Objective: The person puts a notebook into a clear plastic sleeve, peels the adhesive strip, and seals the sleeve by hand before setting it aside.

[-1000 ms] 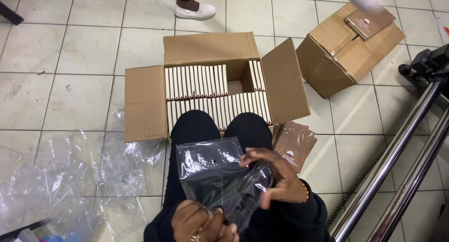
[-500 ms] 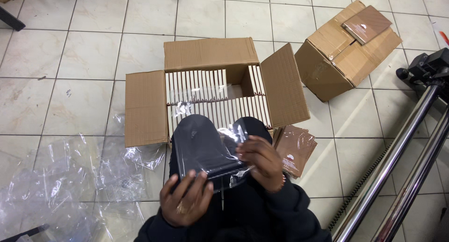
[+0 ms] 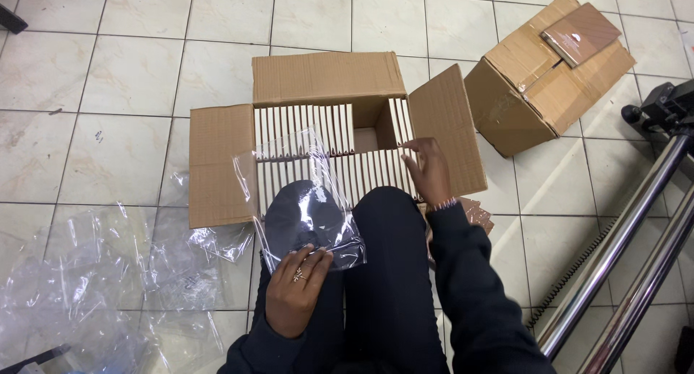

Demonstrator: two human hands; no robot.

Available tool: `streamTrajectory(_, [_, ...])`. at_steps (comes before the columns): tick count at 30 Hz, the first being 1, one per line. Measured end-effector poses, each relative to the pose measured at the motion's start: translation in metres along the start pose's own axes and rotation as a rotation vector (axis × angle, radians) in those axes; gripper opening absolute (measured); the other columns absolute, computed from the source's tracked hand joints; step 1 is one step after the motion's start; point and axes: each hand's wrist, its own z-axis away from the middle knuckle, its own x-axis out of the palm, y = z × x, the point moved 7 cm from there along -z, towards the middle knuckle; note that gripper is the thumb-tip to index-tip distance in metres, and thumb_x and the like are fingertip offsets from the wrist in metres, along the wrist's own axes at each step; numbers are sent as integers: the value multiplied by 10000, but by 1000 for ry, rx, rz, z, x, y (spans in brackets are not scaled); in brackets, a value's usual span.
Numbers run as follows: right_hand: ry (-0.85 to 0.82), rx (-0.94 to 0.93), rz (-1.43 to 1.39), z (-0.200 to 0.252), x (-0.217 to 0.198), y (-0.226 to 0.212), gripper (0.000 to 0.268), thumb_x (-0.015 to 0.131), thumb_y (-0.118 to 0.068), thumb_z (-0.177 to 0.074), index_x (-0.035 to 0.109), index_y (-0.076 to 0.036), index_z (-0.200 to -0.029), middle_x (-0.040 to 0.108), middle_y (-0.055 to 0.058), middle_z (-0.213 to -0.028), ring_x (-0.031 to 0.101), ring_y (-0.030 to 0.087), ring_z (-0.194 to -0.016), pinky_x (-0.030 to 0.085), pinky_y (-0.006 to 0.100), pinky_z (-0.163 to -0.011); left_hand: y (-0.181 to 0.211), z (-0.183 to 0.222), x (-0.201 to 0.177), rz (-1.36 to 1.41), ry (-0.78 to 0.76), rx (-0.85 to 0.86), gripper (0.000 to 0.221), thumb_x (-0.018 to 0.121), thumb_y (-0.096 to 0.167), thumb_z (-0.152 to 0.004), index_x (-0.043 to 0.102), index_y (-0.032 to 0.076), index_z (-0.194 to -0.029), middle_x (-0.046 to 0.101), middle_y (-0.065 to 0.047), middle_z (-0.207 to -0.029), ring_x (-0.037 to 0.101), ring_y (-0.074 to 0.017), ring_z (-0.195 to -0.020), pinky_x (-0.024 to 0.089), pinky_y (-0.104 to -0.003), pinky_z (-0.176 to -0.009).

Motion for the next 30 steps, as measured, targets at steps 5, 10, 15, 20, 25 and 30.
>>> streamTrajectory(5, [-111, 324, 565, -14, 83, 200, 527, 809, -245, -874, 644, -6, -1315, 541, 240, -1157, 531, 433, -1083, 474, 483, -923, -7, 5, 13, 135, -55, -42, 273, 537, 77, -1047, 688, 100, -1272, 714, -83, -1294, 661, -309, -1240, 533, -474, -1025])
streamTrajectory(10, [-123, 368, 875, -26, 121, 232, 197, 651, -22, -783, 643, -35, -979, 521, 182, -1016, 555, 382, -932, 492, 465, -736, -17, -5, 15, 221, -112, -129, 353, 479, -17, -1025, 649, 73, -1322, 667, -119, -1370, 598, -341, -1332, 511, -497, -1069])
streamTrajectory(15, [-106, 347, 980, -29, 132, 233, 158, 722, -146, -864, 638, -77, -979, 551, 132, -1029, 582, 304, -906, 512, 436, -683, -21, 0, 25, 248, -170, -147, 442, 488, -47, -997, 589, 86, -1407, 616, -120, -1453, 546, -358, -1397, 465, -512, -1129])
streamTrajectory(20, [22, 233, 898, -31, 132, 233, 275, 701, -12, -718, 547, -62, -940, 547, 165, -992, 588, 374, -794, 477, 497, -612, -24, -4, 26, 335, -170, -209, 363, 438, 150, -1064, 634, 90, -1364, 626, -92, -1450, 537, -331, -1412, 427, -504, -1159])
streamTrajectory(25, [-13, 269, 1046, -32, 143, 222, 223, 611, 36, -783, 612, -119, -943, 569, 97, -991, 580, 296, -907, 482, 420, -682, -26, -11, 23, 313, -154, -211, 382, 385, 193, -1084, 653, 85, -1334, 650, -88, -1419, 556, -316, -1391, 433, -484, -1151])
streamTrajectory(30, [-16, 218, 879, -38, 148, 208, 249, 529, 136, -712, 614, -32, -875, 532, 181, -1036, 547, 376, -905, 483, 464, -630, -26, -12, 23, 304, -150, -205, 384, 377, 205, -1093, 660, 87, -1326, 656, -87, -1412, 561, -317, -1386, 443, -485, -1142])
